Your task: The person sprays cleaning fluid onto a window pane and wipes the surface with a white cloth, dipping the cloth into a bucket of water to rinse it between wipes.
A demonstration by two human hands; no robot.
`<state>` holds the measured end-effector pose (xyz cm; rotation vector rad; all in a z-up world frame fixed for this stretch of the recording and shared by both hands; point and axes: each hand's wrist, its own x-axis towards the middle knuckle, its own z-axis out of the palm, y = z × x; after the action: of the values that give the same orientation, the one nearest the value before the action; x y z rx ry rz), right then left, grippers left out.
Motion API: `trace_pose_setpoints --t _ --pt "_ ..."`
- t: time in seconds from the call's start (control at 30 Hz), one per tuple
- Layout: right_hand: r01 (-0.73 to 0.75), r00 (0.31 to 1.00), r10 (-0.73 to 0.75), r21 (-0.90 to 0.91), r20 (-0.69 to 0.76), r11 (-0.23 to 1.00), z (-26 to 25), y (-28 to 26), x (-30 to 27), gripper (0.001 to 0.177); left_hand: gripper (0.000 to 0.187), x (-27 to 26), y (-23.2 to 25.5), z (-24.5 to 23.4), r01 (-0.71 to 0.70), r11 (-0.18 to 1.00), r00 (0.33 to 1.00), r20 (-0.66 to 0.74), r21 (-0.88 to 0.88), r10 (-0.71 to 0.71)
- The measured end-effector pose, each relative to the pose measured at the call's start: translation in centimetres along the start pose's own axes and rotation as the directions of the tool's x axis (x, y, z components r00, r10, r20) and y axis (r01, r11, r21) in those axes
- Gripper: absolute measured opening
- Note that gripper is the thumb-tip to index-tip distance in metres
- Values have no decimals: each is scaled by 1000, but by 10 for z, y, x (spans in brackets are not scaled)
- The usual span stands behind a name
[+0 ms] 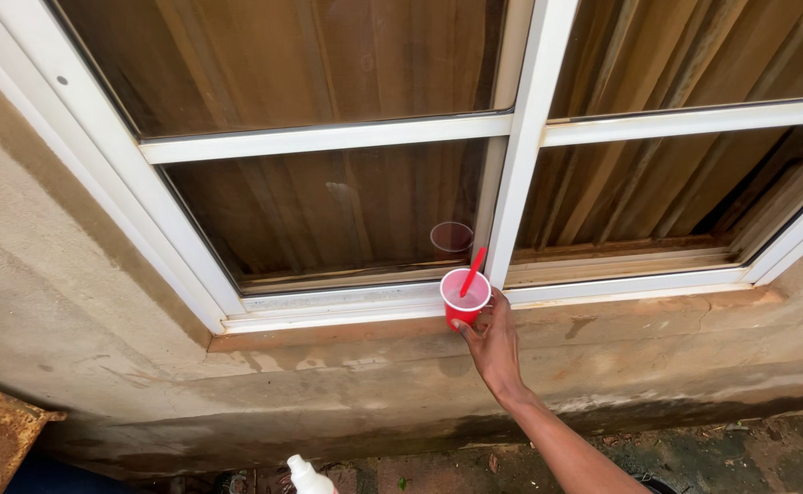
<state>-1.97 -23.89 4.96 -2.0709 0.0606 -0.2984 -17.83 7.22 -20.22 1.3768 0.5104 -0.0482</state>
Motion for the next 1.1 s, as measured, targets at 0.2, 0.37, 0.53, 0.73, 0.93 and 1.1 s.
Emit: trace_pose_setpoints --t 0.2,0.37,0.53,0.73,0.93,1.1 --pt "82 991 -84 -27 -101 996 7 10 -13 83 67 -10 -8 10 -70 996 993 89 -56 75" --pt "-2 991 2 -3 -136 1000 8 9 -37 70 73 -39 36 19 -237 970 953 181 -59 244" --pt "-69 995 46 283 89 957 -1 -32 -81 60 87 -85 148 46 -307 910 941 230 279 247" --pt "-12 886 -212 477 413 879 -17 -121 -110 87 74 -109 201 88 -255 745 956 47 616 288" --pt "61 821 -310 465 480 883 -17 -162 -97 98 76 -97 203 120 -425 717 858 -6 552 514" --pt "83 772 -375 504 513 860 -14 -164 -74 95 79 -58 213 112 -281 883 960 114 377 256"
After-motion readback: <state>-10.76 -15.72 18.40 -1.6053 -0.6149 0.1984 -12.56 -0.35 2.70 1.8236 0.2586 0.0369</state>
